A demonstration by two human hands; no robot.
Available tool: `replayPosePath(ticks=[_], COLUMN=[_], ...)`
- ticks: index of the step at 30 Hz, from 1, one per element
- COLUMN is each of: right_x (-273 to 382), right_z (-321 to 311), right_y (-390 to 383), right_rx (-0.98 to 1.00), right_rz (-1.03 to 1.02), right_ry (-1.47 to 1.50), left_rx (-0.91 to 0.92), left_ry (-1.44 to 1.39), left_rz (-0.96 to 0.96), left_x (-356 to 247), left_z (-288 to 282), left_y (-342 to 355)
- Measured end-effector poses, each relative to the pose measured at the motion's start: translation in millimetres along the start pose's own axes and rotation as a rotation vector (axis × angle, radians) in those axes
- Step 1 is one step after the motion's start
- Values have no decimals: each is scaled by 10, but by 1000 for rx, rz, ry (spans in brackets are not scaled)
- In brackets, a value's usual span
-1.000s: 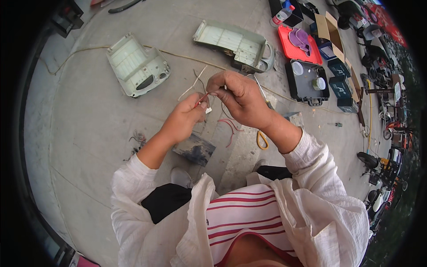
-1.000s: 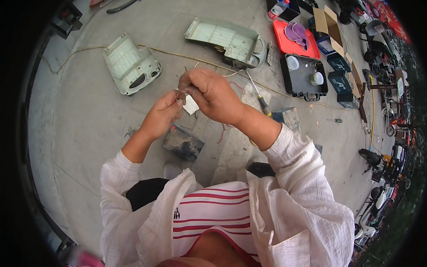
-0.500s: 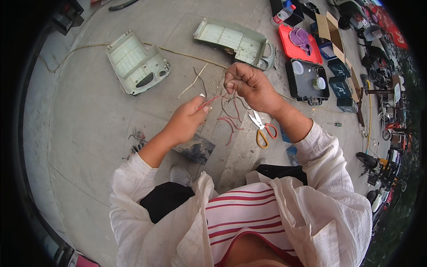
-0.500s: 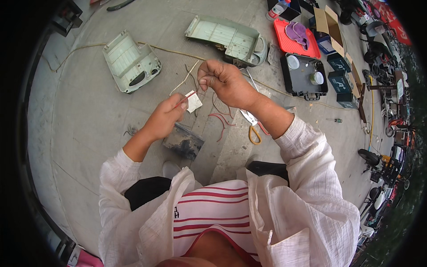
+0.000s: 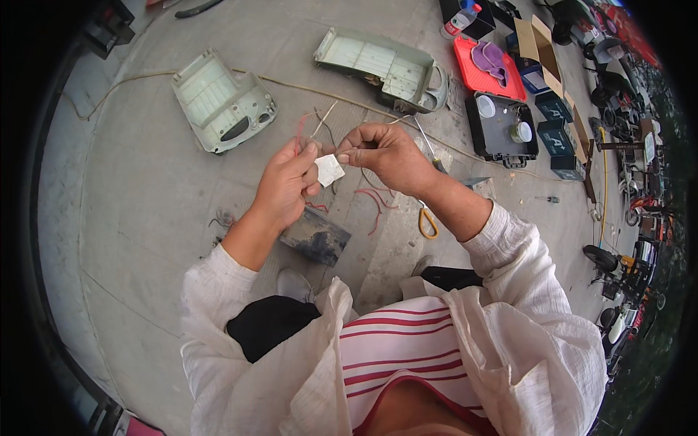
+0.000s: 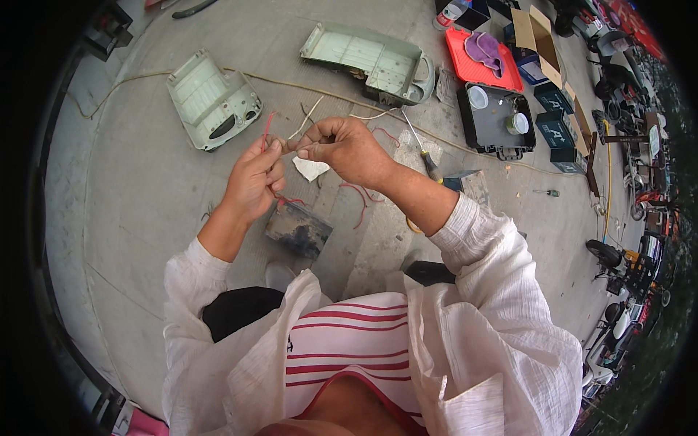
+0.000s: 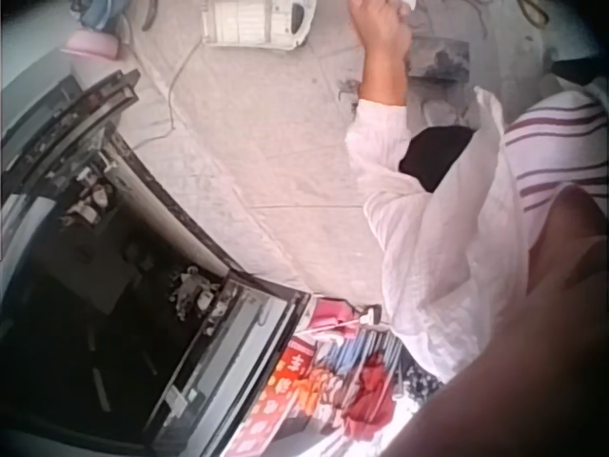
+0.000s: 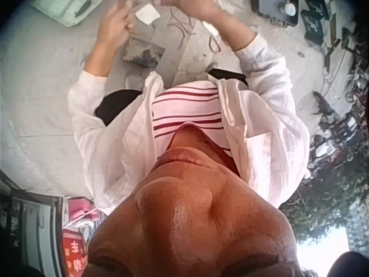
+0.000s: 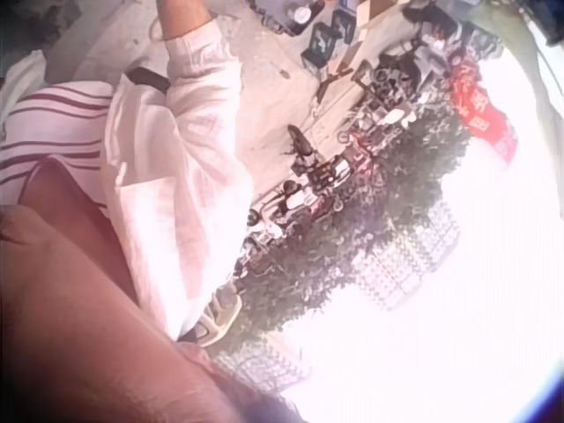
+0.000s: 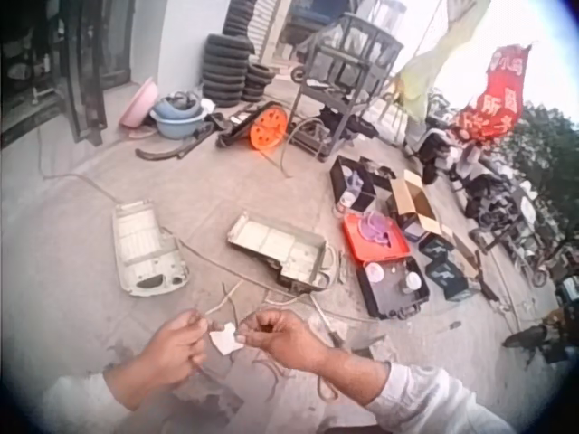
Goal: The person sits on the floor and uses scissors to strip insulation from red and white wires. They twist the exposed strands together and wrap them with white tape. The person repeats this process on multiple wire ends.
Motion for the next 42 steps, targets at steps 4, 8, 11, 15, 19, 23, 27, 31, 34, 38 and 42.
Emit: replayPosePath(ticks=[4, 8, 11, 15, 19, 23, 27, 31, 34, 38, 42], right_x=[86, 29, 67, 94, 73, 39, -183, -239, -190, -180, -199], right_z=[130, 138, 121, 117, 129, 107, 174, 329, 392, 403, 469], right_y=[58, 75, 75, 54, 25, -21, -66, -129, -142, -151, -178], right_rx=[-132, -159, -177, -167, -153, -232, -216, -146, -144, -116, -42], right_rz=[-100, -116, -158, -185, -153, -14, 127, 145, 126, 126, 189], right_ry=[-18, 151, 112, 71, 106, 128, 116, 152, 181, 113, 197], left_rx=[-44, -45, -24, 5, 56, 33, -17, -22, -18, -29, 24], left_ry=[-83, -65, -52, -48, 17, -50, -107, -127, -133, -144, -133], left_rz=[-49, -71, -73, -62, -18, 7, 63, 10, -33, -27, -9], left_x=[32, 10, 12, 20, 23, -44, -137, -72, -29, -14, 13], left_z=[-8, 6, 34, 17, 14, -27, -103, -134, -81, -65, -58], left_y=[-44, -79, -89, -63, -69, -83, -60, -38, -65, -82, -63])
Point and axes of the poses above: each hand's wrist, its own y-axis towards the middle knuckle, its own z-axis out of the palm, x = y × z, the point moved 10 cm from there along y, towards the middle knuckle, and after that the axes turned 15 degrees about -x, right-handed, at the moved point
